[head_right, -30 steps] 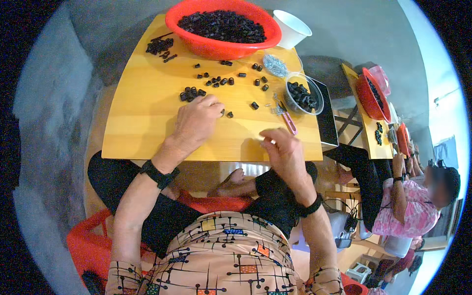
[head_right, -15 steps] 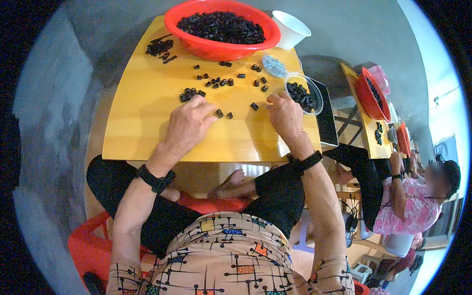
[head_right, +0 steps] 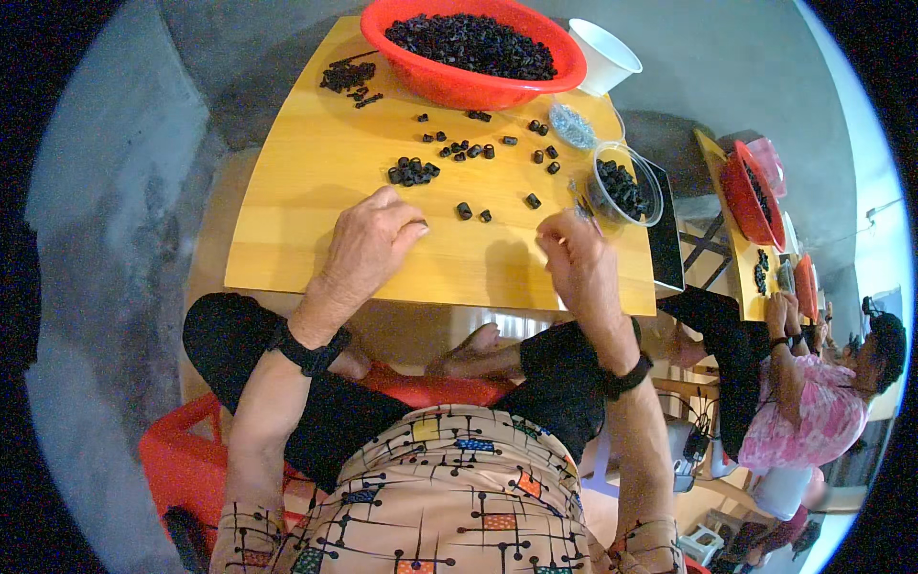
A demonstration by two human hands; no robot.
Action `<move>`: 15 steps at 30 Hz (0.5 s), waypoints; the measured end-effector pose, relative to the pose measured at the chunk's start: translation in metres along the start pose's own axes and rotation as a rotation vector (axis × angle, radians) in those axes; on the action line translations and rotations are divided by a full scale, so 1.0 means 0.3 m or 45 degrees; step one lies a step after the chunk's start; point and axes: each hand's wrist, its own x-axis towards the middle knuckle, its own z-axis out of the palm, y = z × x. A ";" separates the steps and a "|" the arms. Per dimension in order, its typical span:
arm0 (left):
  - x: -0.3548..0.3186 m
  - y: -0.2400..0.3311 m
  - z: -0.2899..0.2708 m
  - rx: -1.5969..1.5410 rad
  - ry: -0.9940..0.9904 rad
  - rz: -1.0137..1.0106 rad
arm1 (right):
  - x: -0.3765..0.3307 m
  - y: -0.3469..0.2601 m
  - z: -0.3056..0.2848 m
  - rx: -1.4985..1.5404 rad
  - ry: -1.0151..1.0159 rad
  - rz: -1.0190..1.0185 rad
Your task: The recorder is manually assembling small black plastic components by inserting a white insert into the black sockets.
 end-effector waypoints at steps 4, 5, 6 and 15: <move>-0.011 -0.007 -0.002 -0.069 0.017 0.063 | -0.110 -0.073 0.051 0.376 -0.110 0.173; -0.014 -0.003 -0.003 -0.067 0.009 0.067 | -0.123 -0.087 0.062 0.537 -0.148 0.266; -0.015 0.004 -0.005 -0.228 0.005 0.031 | -0.129 -0.094 0.068 0.543 -0.141 0.275; -0.085 0.100 -0.014 -1.285 -0.398 -0.458 | -0.133 -0.170 0.061 1.181 -0.207 0.401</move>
